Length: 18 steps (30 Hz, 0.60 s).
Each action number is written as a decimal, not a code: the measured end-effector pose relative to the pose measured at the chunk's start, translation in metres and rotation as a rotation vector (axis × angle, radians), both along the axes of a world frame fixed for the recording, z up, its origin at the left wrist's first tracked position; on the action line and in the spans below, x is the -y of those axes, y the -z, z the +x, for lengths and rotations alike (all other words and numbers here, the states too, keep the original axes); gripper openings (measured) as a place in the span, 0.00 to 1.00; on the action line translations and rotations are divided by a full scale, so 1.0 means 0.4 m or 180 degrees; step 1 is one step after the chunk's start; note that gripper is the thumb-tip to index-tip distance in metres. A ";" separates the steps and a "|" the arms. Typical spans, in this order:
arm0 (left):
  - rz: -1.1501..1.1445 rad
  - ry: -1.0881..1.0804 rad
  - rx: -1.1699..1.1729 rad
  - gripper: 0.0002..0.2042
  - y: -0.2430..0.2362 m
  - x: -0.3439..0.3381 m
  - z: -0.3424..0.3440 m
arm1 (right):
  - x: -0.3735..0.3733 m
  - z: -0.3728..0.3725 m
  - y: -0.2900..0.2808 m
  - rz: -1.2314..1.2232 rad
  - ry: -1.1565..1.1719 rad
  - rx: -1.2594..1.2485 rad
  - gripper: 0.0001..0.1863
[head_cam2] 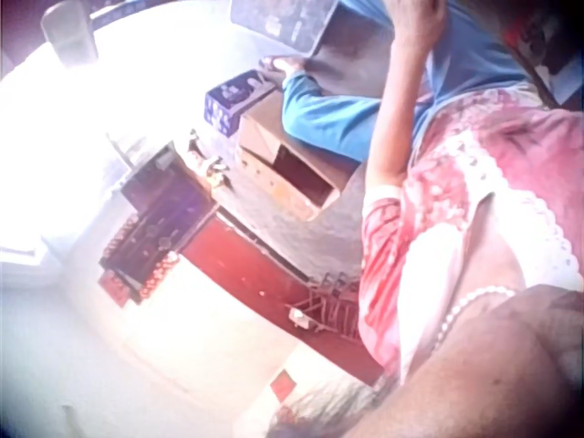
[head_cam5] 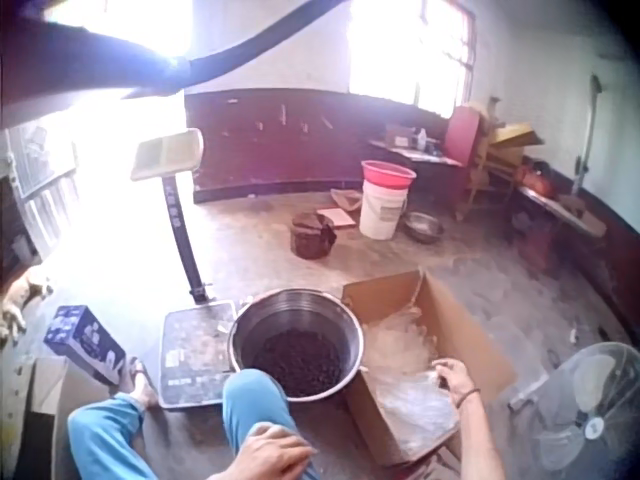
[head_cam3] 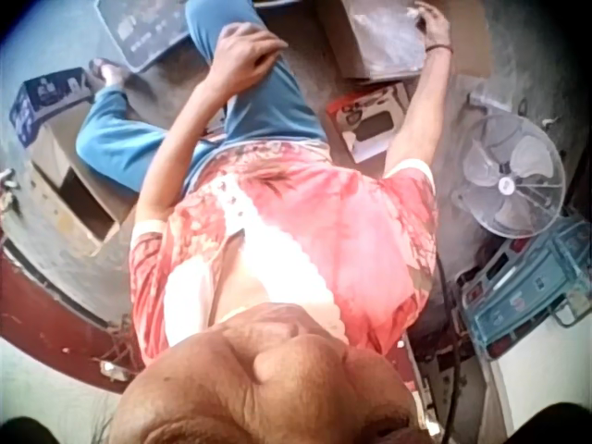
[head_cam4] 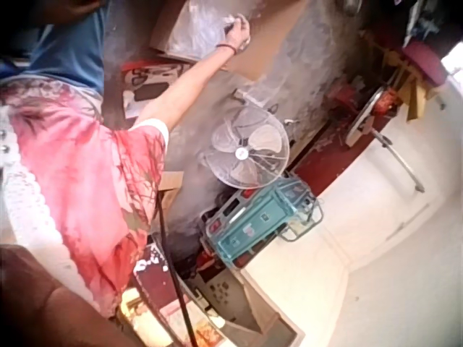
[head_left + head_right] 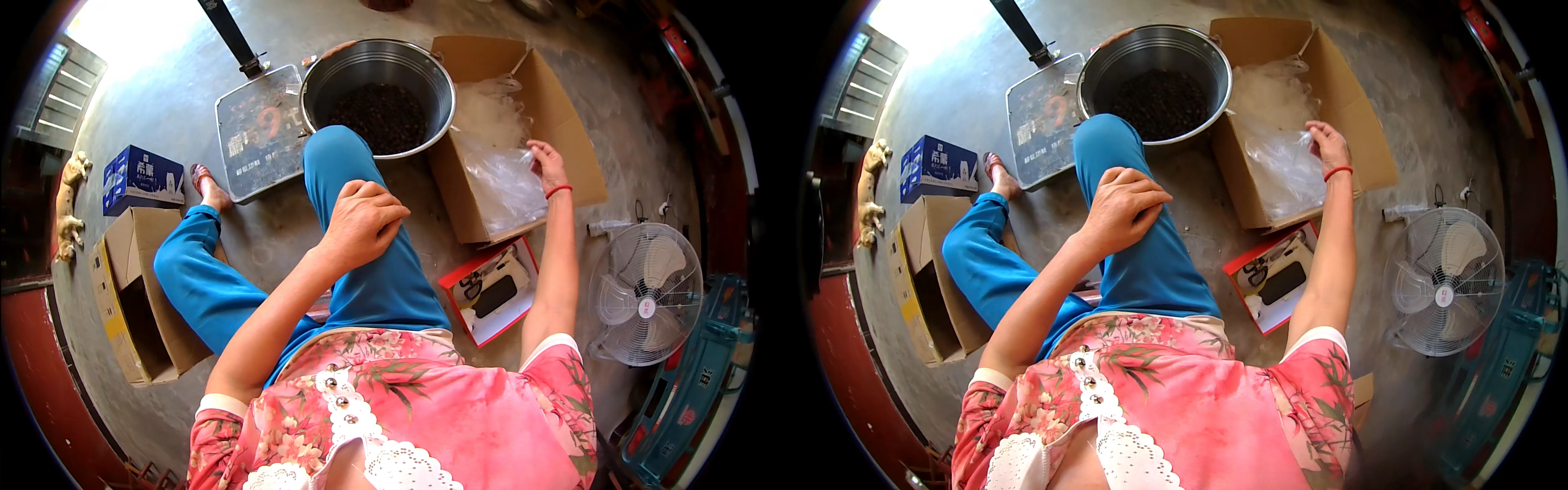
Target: The person scoops dark berries from a metal bucket into a plastic bag, weighs the bag on a digital scale, and ties the bag closed by hand.
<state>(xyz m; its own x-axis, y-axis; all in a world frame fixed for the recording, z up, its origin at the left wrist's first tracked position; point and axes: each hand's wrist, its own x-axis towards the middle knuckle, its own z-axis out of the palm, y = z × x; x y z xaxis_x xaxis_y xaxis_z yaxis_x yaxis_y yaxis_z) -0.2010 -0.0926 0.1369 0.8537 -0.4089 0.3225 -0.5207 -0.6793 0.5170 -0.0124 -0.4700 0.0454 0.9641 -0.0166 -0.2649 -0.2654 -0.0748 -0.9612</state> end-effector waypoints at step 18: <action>-0.4751 -0.0919 -0.1374 0.30 -0.080 -0.120 0.069 | -0.822 -0.181 -0.389 0.2073 -0.2056 0.0770 0.07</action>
<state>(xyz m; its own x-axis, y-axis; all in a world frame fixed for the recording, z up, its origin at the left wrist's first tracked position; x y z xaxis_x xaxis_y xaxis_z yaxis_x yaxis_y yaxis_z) -0.1733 -0.0447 0.1689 0.9737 0.2276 -0.0084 -0.1118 0.5101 0.8528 -0.0848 -0.1413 0.2012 0.7651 0.6200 0.1740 -0.1484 0.4327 -0.8892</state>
